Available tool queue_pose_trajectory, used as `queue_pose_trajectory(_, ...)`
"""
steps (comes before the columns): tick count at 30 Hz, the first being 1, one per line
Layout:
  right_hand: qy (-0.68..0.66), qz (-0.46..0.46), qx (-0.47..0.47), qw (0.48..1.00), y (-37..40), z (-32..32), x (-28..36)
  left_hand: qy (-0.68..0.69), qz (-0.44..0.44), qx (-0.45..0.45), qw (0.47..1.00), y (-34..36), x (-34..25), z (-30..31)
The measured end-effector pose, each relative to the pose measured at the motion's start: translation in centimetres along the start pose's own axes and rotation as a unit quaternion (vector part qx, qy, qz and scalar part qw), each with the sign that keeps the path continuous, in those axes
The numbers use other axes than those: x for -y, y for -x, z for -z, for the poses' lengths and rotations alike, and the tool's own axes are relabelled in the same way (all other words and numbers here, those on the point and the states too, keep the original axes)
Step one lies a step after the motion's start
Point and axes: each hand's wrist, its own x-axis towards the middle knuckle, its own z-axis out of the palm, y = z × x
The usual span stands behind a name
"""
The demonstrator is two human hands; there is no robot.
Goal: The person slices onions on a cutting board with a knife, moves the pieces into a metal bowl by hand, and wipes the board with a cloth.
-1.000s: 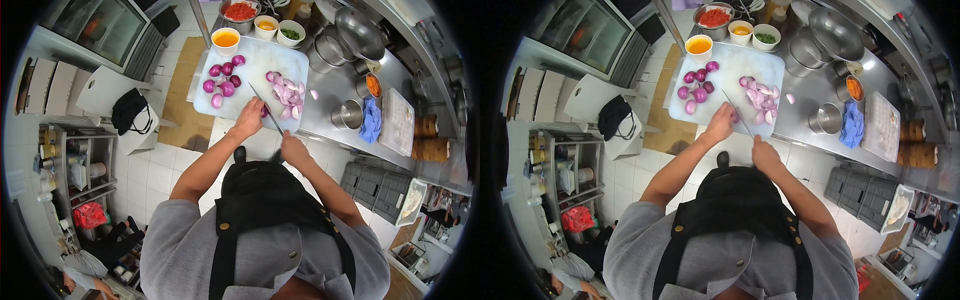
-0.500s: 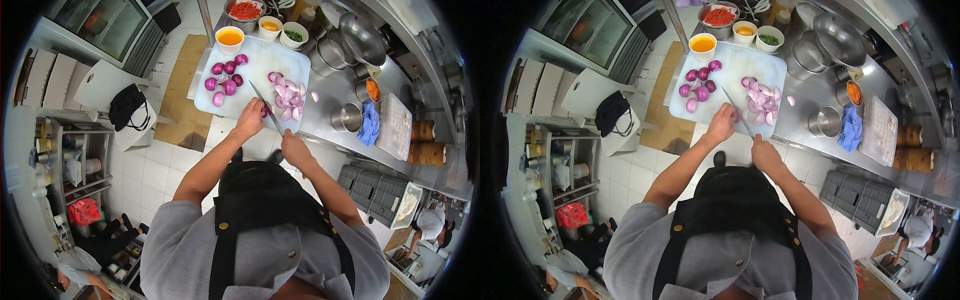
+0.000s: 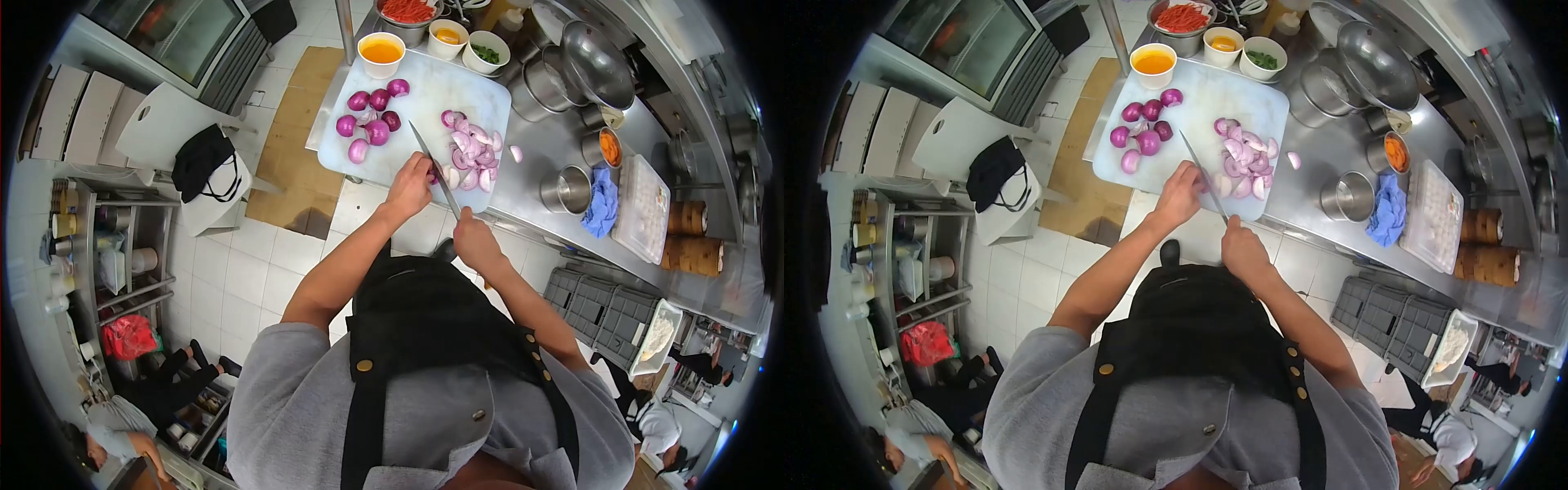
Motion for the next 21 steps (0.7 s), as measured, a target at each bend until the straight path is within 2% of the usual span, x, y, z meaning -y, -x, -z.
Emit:
queue_pose_trajectory(2, -0.016, -0.017, -0.003, 1.000, -1.8, -1.2, -0.2, -0.001, 0.005, 0.000, 1.000, 0.2, 0.0, -0.2)
queue_pose_trajectory(7, -0.018, -0.045, 0.019, 0.999, -1.5, 3.1, 1.8, 0.005, 0.011, -0.005, 1.000, 0.2, 0.3, -0.4)
queue_pose_trajectory(9, -0.022, -0.066, 0.022, 0.997, -0.1, 3.9, 2.6, 0.013, -0.020, -0.065, 0.998, 0.4, 0.3, -0.7)
queue_pose_trajectory(15, -0.031, -0.024, 0.000, 0.999, -2.1, -0.2, 1.0, 0.014, -0.020, -0.062, 0.998, 0.5, 0.1, -0.5)
queue_pose_trajectory(19, -0.026, -0.044, -0.021, 0.998, -2.6, 0.9, 1.5, 0.025, -0.009, -0.051, 0.998, 0.6, 0.3, -0.5)
queue_pose_trajectory(21, -0.045, -0.046, 0.001, 0.998, -1.3, 2.4, 2.2, 0.019, -0.018, -0.069, 0.997, 0.5, 0.3, -0.6)
